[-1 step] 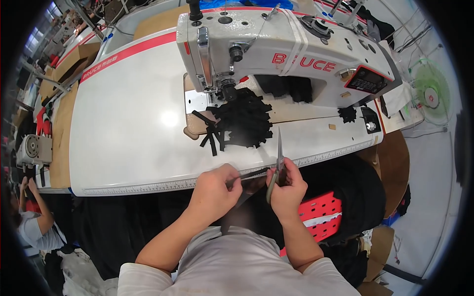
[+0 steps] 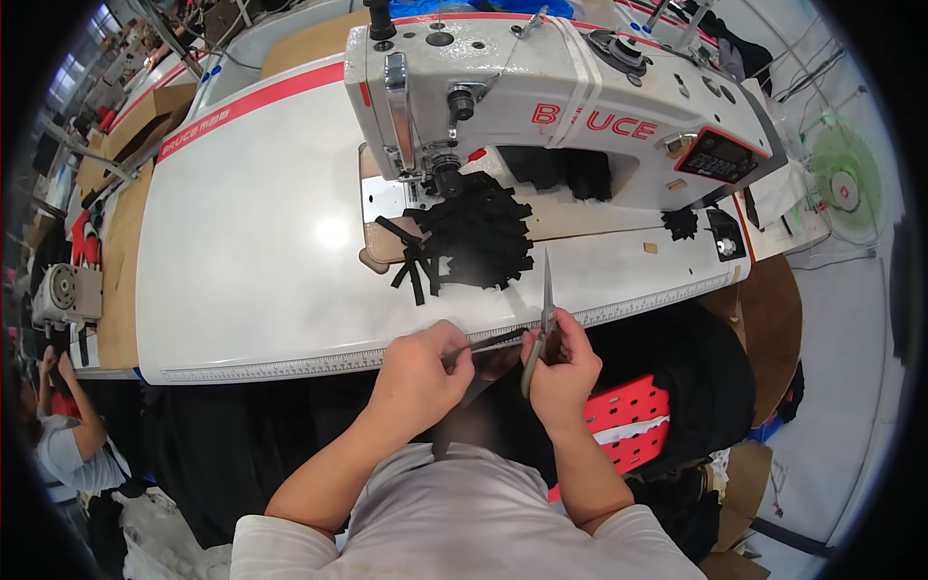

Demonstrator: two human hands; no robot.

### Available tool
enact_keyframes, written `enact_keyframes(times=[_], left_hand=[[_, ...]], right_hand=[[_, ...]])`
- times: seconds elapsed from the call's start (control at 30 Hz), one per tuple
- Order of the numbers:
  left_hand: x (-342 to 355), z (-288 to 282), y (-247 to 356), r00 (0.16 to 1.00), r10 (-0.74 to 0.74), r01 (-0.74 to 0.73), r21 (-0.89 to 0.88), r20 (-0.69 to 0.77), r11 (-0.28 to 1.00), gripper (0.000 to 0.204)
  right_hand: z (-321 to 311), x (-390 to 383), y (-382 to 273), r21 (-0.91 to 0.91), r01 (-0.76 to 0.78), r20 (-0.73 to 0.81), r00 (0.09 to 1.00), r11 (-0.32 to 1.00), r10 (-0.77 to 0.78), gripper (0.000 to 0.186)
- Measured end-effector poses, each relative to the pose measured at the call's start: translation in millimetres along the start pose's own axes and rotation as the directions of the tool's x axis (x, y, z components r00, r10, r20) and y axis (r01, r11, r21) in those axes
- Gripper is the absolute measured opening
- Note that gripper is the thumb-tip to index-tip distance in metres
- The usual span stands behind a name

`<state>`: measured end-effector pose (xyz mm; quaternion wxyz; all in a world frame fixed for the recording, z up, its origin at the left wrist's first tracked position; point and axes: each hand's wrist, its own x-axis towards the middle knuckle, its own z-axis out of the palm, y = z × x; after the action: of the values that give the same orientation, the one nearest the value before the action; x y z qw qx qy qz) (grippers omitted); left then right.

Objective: Sewing elastic straps onto fabric components using an industrial sewing machine.

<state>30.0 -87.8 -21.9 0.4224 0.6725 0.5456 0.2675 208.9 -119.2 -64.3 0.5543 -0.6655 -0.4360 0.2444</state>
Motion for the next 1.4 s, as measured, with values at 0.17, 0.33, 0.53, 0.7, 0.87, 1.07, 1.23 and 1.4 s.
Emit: enact_keyframes(times=[0.17, 0.33, 0.53, 0.7, 0.87, 1.07, 1.23, 1.4], left_hand=[[1.8, 0.2, 0.3, 1.000, 0.008, -0.008, -0.010, -0.014, 1.000, 0.010], [32.3, -23.5, 9.2, 0.997, 0.052, -0.041, -0.163, 0.062, 0.986, 0.005], [88.6, -58.0, 50.1, 0.980, -0.121, 0.176, -0.413, 0.156, 0.894, 0.007], [86.5, -63.5, 39.8, 0.968, -0.192, 0.245, -0.469, 0.159, 0.848, 0.012], [84.8, -66.4, 29.3, 0.954, -0.186, 0.282, -0.495, 0.235, 0.822, 0.012], [85.0, -65.8, 20.7, 0.948, -0.190, 0.288, -0.440, 0.254, 0.850, 0.011], [93.0, -71.0, 14.2, 0.949, -0.205, 0.298, -0.473, 0.240, 0.829, 0.008], [90.1, -73.1, 8.5, 0.948, -0.249, 0.317, -0.495, 0.200, 0.809, 0.006]], right_hand=[[0.2, 1.7, 1.4, -0.005, 0.022, -0.014, 1.000, 1.000, -0.022, 0.031], [3.0, 19.5, -25.8, 0.092, 0.116, -0.073, 0.991, 0.989, -0.110, 0.033], [-25.6, 21.0, -58.8, 0.197, 0.036, 0.397, 0.911, 0.980, -0.114, 0.045], [-29.8, 12.7, -45.2, 0.152, -0.405, 0.758, 0.634, 0.902, 0.156, 0.039], [-19.0, 25.2, -53.7, 0.010, -0.515, 0.803, 0.514, 0.857, 0.300, 0.040], [-6.7, 24.8, -40.3, 0.072, -0.320, 0.741, 0.652, 0.945, 0.165, 0.041], [1.4, 34.0, -45.4, -0.018, -0.155, 0.682, 0.720, 0.988, 0.126, 0.033], [6.3, 40.3, -47.4, -0.051, -0.166, 0.688, 0.709, 0.985, 0.155, 0.047]])
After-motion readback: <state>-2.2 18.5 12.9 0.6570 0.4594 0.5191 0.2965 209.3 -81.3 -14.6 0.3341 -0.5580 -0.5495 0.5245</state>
